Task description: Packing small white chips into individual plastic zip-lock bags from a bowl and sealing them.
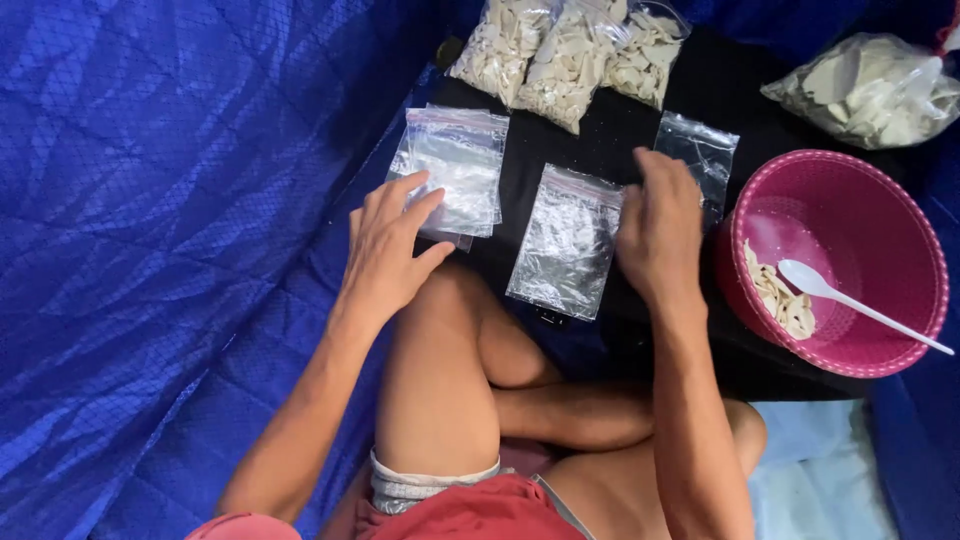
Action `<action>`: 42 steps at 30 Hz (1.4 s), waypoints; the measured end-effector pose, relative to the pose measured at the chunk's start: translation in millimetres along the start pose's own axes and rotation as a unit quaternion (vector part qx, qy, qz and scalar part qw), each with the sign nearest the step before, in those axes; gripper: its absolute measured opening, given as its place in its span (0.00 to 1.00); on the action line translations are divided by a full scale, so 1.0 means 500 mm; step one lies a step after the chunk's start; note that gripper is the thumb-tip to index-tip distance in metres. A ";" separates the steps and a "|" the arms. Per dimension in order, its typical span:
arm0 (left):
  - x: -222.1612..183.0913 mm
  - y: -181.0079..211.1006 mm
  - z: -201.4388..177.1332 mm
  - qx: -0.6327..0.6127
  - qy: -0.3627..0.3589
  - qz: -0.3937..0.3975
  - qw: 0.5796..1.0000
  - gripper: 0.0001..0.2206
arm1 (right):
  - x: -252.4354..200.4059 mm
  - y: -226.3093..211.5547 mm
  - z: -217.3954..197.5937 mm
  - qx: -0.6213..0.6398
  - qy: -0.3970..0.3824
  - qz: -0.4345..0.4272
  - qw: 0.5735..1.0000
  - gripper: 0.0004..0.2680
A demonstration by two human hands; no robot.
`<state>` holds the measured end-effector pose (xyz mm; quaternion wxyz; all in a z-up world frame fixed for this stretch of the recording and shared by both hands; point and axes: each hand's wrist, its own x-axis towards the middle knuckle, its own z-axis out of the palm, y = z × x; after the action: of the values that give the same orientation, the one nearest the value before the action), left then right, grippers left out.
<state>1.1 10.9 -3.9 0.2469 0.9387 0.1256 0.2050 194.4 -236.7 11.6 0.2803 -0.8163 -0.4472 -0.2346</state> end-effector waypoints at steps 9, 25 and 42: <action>-0.009 -0.036 0.001 -0.070 0.039 -0.013 0.997 0.25 | 0.019 -0.213 0.110 -0.004 -0.150 -0.084 0.985 0.12; -0.001 -0.039 -0.003 -0.120 0.130 0.014 0.984 0.23 | 0.065 -0.225 0.063 0.225 -0.139 0.111 0.958 0.02; 0.051 0.016 0.049 -0.422 0.149 -0.055 0.893 0.21 | 0.041 -0.182 0.111 0.379 -0.048 0.217 0.898 0.03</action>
<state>35.5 2.5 -10.9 0.6087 0.6966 0.1138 0.3624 133.6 -147.0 6.4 0.5909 -0.7352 -0.3269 0.0592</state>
